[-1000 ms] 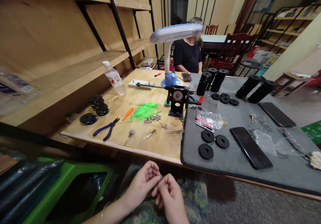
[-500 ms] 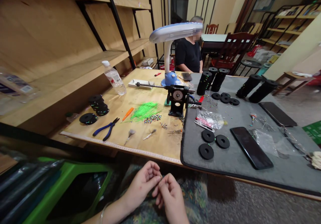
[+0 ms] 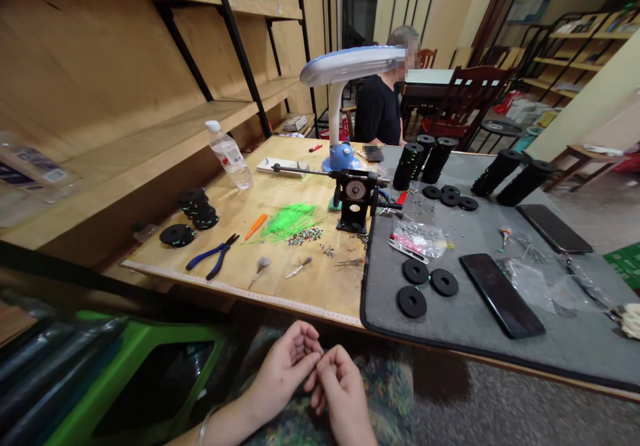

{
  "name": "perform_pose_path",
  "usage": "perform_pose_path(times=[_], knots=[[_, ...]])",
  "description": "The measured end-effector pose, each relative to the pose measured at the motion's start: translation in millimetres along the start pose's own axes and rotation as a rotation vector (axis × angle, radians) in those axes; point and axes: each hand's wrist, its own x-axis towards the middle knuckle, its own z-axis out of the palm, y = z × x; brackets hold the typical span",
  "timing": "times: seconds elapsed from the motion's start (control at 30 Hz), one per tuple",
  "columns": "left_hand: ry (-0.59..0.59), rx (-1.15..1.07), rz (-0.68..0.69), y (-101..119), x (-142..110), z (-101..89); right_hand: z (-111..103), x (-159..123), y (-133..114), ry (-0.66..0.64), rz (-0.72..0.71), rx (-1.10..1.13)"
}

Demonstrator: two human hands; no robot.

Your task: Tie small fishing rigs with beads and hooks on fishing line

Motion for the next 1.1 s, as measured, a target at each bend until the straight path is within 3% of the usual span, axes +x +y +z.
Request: perform_pose_path(times=[0.33, 0.5, 0.63, 0.83, 1.1], knots=[[0.016, 0.438, 0.267, 4, -10, -7.1, -6, 2, 4, 0.069, -0.093, -0.179], [0.004, 0.542, 0.341, 4, -14, -9.1, -7, 2, 2, 0.074, -0.155, -0.316], [-0.012, 0.427, 0.278, 4, -14, -8.2, -8, 2, -6, 0.066, -0.209, -0.391], [-0.056, 0.087, -0.016, 7, -1, -7.6, -13, 0, -9, 0.039, -0.311, -0.564], [-0.120, -0.033, 0.007, 10, 4, -7.1, -14, -2, -17, -0.012, -0.459, -0.787]])
